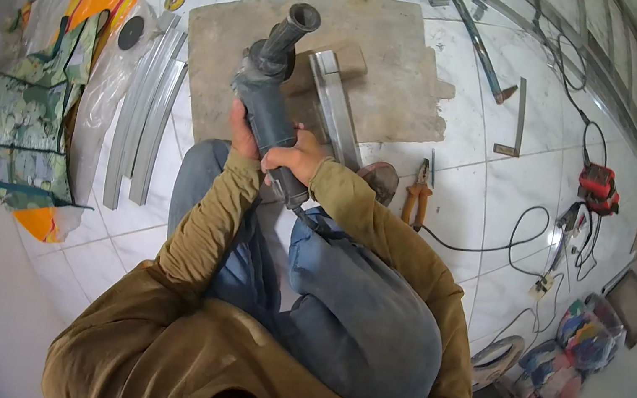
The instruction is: The person uses an angle grinder to cut through a metal profile, then marks a measurement on another metal piece with a pen, and continues cutting the metal profile with the grinder.
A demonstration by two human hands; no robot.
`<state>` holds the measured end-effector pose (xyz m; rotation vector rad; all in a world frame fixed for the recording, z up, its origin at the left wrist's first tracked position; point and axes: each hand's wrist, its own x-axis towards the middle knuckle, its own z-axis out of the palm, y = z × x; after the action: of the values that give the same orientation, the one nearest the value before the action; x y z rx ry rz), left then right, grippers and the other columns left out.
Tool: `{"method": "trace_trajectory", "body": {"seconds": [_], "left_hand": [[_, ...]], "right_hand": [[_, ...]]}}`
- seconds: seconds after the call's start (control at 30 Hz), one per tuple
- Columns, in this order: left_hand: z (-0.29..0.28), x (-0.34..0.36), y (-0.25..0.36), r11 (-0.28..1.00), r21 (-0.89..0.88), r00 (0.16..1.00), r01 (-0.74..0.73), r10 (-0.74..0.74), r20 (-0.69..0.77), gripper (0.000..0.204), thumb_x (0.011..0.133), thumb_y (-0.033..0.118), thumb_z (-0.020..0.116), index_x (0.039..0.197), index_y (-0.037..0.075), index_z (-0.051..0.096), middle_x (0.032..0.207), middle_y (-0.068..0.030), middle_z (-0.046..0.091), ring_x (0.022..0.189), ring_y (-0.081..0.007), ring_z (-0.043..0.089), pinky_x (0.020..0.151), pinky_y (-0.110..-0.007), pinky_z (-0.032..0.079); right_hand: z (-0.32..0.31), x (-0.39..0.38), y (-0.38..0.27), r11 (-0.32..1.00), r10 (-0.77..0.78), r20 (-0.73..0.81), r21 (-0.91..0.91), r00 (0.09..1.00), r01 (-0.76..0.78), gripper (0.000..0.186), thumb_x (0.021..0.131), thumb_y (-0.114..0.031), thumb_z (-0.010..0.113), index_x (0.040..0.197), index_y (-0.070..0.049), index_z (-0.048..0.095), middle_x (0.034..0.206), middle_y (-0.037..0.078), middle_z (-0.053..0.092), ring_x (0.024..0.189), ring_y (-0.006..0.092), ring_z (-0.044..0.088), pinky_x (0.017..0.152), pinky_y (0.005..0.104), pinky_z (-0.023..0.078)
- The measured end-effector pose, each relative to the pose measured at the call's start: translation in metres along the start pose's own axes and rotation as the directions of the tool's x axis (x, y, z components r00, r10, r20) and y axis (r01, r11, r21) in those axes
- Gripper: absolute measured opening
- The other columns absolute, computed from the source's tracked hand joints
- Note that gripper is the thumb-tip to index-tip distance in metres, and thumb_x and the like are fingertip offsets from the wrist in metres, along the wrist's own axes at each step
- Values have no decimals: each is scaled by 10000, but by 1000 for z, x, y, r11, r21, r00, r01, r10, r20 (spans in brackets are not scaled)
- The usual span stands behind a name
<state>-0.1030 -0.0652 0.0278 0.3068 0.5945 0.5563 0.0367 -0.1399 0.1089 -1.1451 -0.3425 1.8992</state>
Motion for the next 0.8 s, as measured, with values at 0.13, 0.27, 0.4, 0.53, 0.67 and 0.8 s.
{"method": "trace_trajectory", "body": {"seconds": [0.13,0.27,0.4,0.53,0.67,0.8], "left_hand": [[20,10,-3,996,36,995,-83,85,-48,919,917,807,352,1338,3,497,1093,-252,671,1037,-381,673,952,-478,556],[19,16,8,994,-39,995,-99,99,-3,731,976,652,477,1308,3,526,1053,-195,691,996,-332,687,935,-422,554],[15,26,13,832,539,981,-136,190,-46,463,889,329,737,1197,2,624,1070,-142,696,996,-228,673,873,-373,546],[19,52,12,761,634,944,-135,294,-151,435,807,254,806,1143,20,660,1036,-88,699,937,-174,656,830,-345,532],[8,66,6,732,652,910,-198,384,-155,460,790,270,812,1154,31,665,1023,-65,705,905,-174,658,822,-346,533],[2,67,1,771,617,915,-156,349,-204,469,778,231,816,1176,38,661,1047,-65,705,932,-178,658,844,-340,529]], "right_hand": [[-8,12,-5,931,-115,-114,-360,987,67,492,664,-171,770,1083,38,620,835,153,678,755,273,688,711,364,554],[-12,20,4,719,-379,-182,-675,907,165,588,653,-222,794,1157,14,606,955,151,687,886,303,678,830,366,532],[-17,35,23,700,-447,-245,-694,860,166,512,691,-227,807,1102,16,624,998,142,694,958,271,677,856,360,526],[-42,61,38,695,-468,-217,-689,857,204,442,730,-196,817,1074,16,639,1008,121,716,943,229,688,830,346,532],[-57,79,41,781,-400,-213,-588,891,210,461,695,-278,834,1030,-8,667,936,119,738,876,244,718,787,359,553],[-64,84,50,735,-439,-176,-635,881,239,484,694,-291,845,1040,-5,664,943,111,736,875,230,715,785,354,554]]}}
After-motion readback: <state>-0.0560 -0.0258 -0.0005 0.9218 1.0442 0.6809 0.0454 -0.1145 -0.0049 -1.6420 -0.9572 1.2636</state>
